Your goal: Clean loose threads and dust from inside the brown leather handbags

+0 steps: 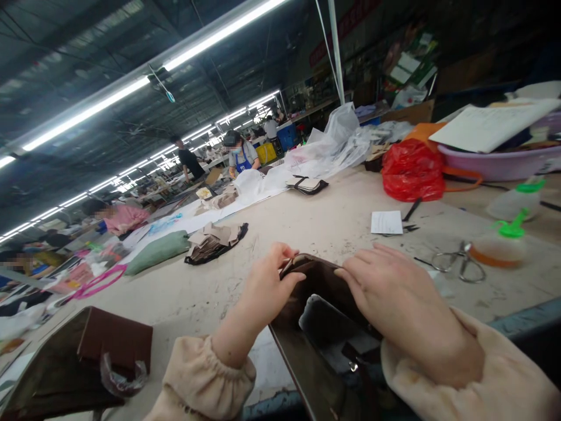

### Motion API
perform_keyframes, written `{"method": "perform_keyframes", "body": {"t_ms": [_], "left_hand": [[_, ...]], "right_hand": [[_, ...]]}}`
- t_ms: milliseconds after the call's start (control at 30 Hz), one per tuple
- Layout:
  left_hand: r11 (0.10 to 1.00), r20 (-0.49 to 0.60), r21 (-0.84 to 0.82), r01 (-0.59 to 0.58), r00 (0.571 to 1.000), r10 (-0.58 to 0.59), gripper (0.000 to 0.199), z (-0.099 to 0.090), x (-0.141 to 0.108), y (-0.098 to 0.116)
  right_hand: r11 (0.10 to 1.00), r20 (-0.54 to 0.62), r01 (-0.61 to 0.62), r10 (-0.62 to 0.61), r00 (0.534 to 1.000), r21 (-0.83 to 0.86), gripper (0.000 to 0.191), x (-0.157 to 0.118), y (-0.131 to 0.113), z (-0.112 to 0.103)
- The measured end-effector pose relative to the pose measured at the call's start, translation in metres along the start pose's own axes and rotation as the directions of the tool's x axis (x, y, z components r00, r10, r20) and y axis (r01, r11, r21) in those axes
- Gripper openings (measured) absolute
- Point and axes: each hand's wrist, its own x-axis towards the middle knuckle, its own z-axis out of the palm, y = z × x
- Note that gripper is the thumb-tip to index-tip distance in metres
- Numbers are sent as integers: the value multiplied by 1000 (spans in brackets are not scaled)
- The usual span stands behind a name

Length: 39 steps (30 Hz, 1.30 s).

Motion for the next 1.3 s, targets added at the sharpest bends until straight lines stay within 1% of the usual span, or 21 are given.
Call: {"method": "perform_keyframes", "body": {"t_ms": [67, 167, 267, 367, 533, 700, 833, 867, 933, 1000, 1033, 1100, 1133, 1200, 1300], "left_hand": [[993, 40, -117, -8, 999, 13, 38, 1, 9, -2], [987, 93, -159, -34, 994, 49, 54, 3, 19, -1], [983, 103, -178, -53, 992, 72, 56, 6, 25, -1], [976, 93, -214, -45, 993, 66, 59, 9, 29, -4], [981, 89, -188, -39, 994, 57, 67, 8, 35, -10], [990, 109, -113, -85, 989, 97, 69, 8, 41, -16], [990, 108, -71, -124, 985, 131, 63, 10, 43, -16], [989, 86, -69, -132, 987, 137, 60, 11, 42, -16], [986, 8, -38, -162, 987, 162, 53, 10, 38, -15], [976, -70, 57, -211, 974, 215, 39, 7, 32, -13], [963, -88, 120, -242, 963, 253, 31, 5, 29, -13], [925, -90, 237, -298, 941, 326, 16, 1, 24, -13], [907, -87, 280, -314, 933, 350, 12, 0, 23, -14], [882, -77, 337, -328, 925, 373, 10, -1, 22, -14], [880, -79, 357, -313, 929, 362, 10, 1, 23, -13]], "right_hand": [[1000, 12, 7, -7, 1000, 16, 21, 1, 2, 1], [1000, 16, 4, -5, 1000, 31, 20, 1, 3, 0], [999, 15, -18, 18, 1000, 36, 20, 1, 4, 1], [999, 22, -22, 21, 1000, 42, 20, 3, 5, 3], [999, 48, -37, 36, 998, 15, 20, 7, 6, 6], [999, 88, -38, 40, 995, -26, 20, 11, 10, 10], [998, 100, -33, 38, 994, -56, 21, 14, 13, 11], [998, 99, -31, 38, 994, -63, 21, 14, 13, 11], [997, 97, -31, 38, 995, -74, 21, 15, 14, 11], [996, 102, -33, 41, 994, -79, 21, 14, 13, 10], [996, 103, -32, 40, 994, -81, 21, 14, 12, 10], [997, 102, -28, 36, 994, -78, 20, 13, 10, 10], [997, 101, -30, 38, 994, -75, 20, 13, 9, 10], [997, 100, -44, 51, 994, -71, 20, 12, 8, 10], [996, 105, -58, 66, 992, -72, 20, 11, 8, 10]]}}
